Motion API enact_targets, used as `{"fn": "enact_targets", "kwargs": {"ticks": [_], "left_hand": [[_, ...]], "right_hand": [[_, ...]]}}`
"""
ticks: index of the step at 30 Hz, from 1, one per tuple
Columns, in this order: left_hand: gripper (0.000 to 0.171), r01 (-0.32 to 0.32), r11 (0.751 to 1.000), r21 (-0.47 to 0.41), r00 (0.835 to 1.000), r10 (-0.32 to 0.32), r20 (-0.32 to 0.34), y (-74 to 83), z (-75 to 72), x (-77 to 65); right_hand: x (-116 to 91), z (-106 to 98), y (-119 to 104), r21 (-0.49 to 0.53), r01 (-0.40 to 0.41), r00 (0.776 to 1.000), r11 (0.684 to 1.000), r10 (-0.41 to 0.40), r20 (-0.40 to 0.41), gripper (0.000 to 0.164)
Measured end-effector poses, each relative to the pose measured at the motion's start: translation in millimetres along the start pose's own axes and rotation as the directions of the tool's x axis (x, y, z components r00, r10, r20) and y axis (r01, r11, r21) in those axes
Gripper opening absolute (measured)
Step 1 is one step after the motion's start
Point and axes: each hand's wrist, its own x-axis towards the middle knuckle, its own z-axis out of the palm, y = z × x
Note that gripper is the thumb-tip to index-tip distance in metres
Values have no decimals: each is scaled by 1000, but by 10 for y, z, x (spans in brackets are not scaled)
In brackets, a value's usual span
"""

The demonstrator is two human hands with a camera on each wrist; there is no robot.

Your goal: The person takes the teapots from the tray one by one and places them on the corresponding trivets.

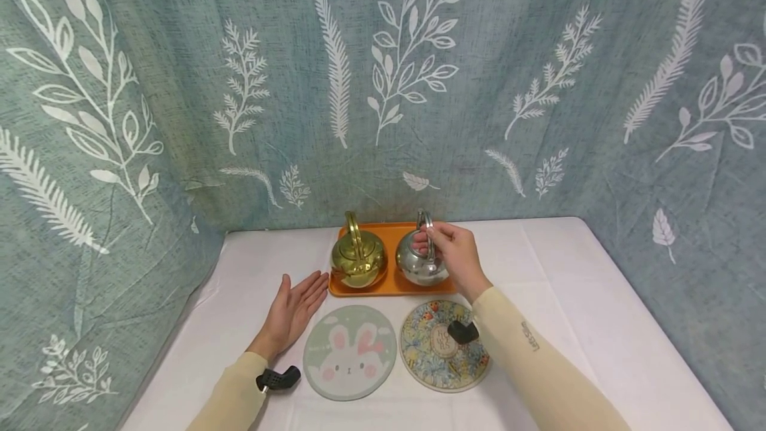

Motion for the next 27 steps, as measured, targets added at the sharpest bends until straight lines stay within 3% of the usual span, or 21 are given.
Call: {"fn": "enact_targets", "kwargs": {"ticks": [27], "left_hand": [[99,6,999,-43,1000,-5,19,17,-10,2]], "right_hand": [[-94,-28,-38,19,-18,1000,1000,18,-19,39]]}}
